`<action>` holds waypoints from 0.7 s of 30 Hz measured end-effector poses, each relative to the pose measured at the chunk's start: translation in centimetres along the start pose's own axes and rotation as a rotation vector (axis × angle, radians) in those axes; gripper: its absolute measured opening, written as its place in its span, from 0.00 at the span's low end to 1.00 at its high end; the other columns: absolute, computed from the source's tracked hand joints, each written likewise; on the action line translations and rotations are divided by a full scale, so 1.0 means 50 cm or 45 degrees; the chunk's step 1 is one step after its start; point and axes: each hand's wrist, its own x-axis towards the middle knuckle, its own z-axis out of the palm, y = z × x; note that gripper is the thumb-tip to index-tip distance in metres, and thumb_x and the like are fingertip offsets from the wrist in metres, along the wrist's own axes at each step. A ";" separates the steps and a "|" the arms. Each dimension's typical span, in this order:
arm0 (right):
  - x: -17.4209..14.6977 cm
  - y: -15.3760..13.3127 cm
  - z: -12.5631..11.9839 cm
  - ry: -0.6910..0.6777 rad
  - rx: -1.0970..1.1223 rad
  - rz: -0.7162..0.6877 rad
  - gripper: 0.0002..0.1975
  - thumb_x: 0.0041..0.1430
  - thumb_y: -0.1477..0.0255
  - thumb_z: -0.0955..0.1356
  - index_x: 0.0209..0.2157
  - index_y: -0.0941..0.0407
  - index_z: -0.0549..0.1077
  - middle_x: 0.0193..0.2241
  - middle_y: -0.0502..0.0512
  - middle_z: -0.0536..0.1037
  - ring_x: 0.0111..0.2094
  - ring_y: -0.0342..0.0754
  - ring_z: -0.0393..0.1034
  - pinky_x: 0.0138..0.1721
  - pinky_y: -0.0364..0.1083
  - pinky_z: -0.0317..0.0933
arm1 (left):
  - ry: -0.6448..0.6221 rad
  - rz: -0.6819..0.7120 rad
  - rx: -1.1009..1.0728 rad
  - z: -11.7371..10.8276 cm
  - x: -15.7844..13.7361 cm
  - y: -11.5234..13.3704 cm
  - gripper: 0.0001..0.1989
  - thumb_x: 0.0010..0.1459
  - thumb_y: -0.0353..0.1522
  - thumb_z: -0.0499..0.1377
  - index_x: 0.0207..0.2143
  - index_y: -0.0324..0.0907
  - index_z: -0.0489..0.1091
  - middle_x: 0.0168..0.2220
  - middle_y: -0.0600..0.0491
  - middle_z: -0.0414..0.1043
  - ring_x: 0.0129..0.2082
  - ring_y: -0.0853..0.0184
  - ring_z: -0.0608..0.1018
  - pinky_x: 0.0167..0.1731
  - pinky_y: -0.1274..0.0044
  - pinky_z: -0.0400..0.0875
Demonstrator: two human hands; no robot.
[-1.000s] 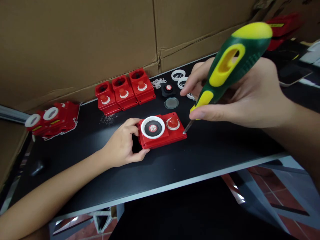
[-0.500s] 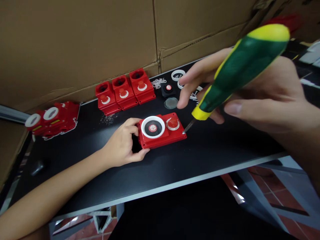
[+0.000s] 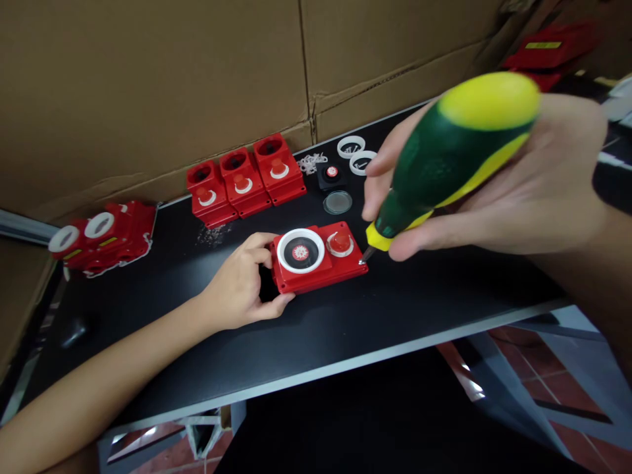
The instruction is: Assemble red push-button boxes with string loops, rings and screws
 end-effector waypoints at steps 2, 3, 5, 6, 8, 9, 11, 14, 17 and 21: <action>0.001 -0.013 0.004 0.000 0.089 0.075 0.25 0.50 0.73 0.88 0.47 0.53 0.82 0.40 0.50 0.88 0.34 0.47 0.83 0.24 0.45 0.73 | -0.005 -0.006 0.001 -0.001 0.000 0.001 0.28 0.62 0.38 0.76 0.52 0.50 0.59 0.60 0.39 0.75 0.55 0.47 0.85 0.50 0.55 0.85; 0.001 -0.020 0.007 -0.023 0.125 0.116 0.22 0.55 0.74 0.87 0.49 0.52 0.82 0.41 0.50 0.89 0.33 0.46 0.83 0.22 0.44 0.71 | -0.007 -0.006 0.001 -0.001 0.000 0.001 0.29 0.61 0.37 0.76 0.52 0.50 0.59 0.60 0.39 0.75 0.55 0.47 0.85 0.50 0.55 0.85; -0.001 -0.029 0.008 -0.091 0.162 0.176 0.18 0.64 0.75 0.81 0.53 0.51 0.81 0.45 0.51 0.90 0.32 0.44 0.83 0.19 0.42 0.68 | -0.016 -0.007 0.010 -0.002 0.000 0.001 0.30 0.61 0.37 0.77 0.51 0.50 0.58 0.60 0.39 0.75 0.55 0.47 0.85 0.50 0.55 0.85; -0.002 -0.030 0.007 -0.125 0.164 0.179 0.17 0.68 0.76 0.78 0.55 0.50 0.81 0.47 0.51 0.91 0.33 0.44 0.84 0.19 0.42 0.67 | -0.021 -0.010 0.016 -0.002 0.001 0.001 0.30 0.60 0.37 0.77 0.51 0.50 0.58 0.60 0.39 0.75 0.55 0.47 0.85 0.49 0.56 0.85; -0.003 -0.026 0.002 -0.189 0.121 0.145 0.17 0.70 0.75 0.74 0.58 0.49 0.81 0.49 0.52 0.90 0.39 0.46 0.86 0.21 0.41 0.68 | -0.027 -0.024 0.024 -0.002 0.000 0.001 0.29 0.61 0.38 0.76 0.49 0.50 0.57 0.59 0.40 0.75 0.54 0.49 0.84 0.48 0.57 0.85; -0.002 -0.021 -0.001 -0.208 0.064 0.121 0.16 0.69 0.73 0.75 0.57 0.49 0.81 0.48 0.53 0.90 0.42 0.48 0.86 0.24 0.41 0.70 | -0.025 -0.033 0.023 -0.002 0.000 0.001 0.29 0.62 0.39 0.76 0.49 0.50 0.57 0.59 0.40 0.75 0.53 0.49 0.84 0.48 0.57 0.85; 0.003 -0.010 -0.005 -0.221 -0.113 0.086 0.12 0.68 0.68 0.78 0.52 0.51 0.83 0.43 0.53 0.88 0.42 0.48 0.84 0.29 0.43 0.72 | -0.016 -0.048 0.009 -0.002 0.000 0.000 0.27 0.64 0.41 0.74 0.48 0.50 0.57 0.58 0.41 0.76 0.53 0.50 0.84 0.47 0.58 0.85; 0.011 0.002 0.000 -0.152 -0.285 0.006 0.09 0.68 0.63 0.80 0.41 0.53 0.83 0.37 0.52 0.85 0.35 0.44 0.77 0.34 0.45 0.71 | -0.008 -0.052 -0.003 -0.001 0.000 0.000 0.25 0.64 0.41 0.74 0.47 0.50 0.58 0.58 0.41 0.76 0.53 0.50 0.84 0.48 0.58 0.85; 0.007 0.002 0.010 0.026 -0.239 -0.116 0.08 0.71 0.63 0.78 0.38 0.51 0.83 0.36 0.51 0.83 0.33 0.45 0.74 0.34 0.48 0.69 | 0.001 -0.028 0.001 0.000 0.001 0.001 0.24 0.65 0.41 0.73 0.47 0.49 0.59 0.58 0.40 0.76 0.54 0.49 0.84 0.48 0.57 0.85; -0.008 -0.009 0.006 0.220 -0.121 -0.069 0.08 0.74 0.61 0.76 0.41 0.48 0.85 0.35 0.51 0.79 0.26 0.44 0.67 0.24 0.50 0.57 | 0.008 -0.018 -0.003 0.002 0.001 0.002 0.24 0.65 0.40 0.74 0.48 0.49 0.59 0.58 0.39 0.75 0.53 0.49 0.83 0.49 0.57 0.85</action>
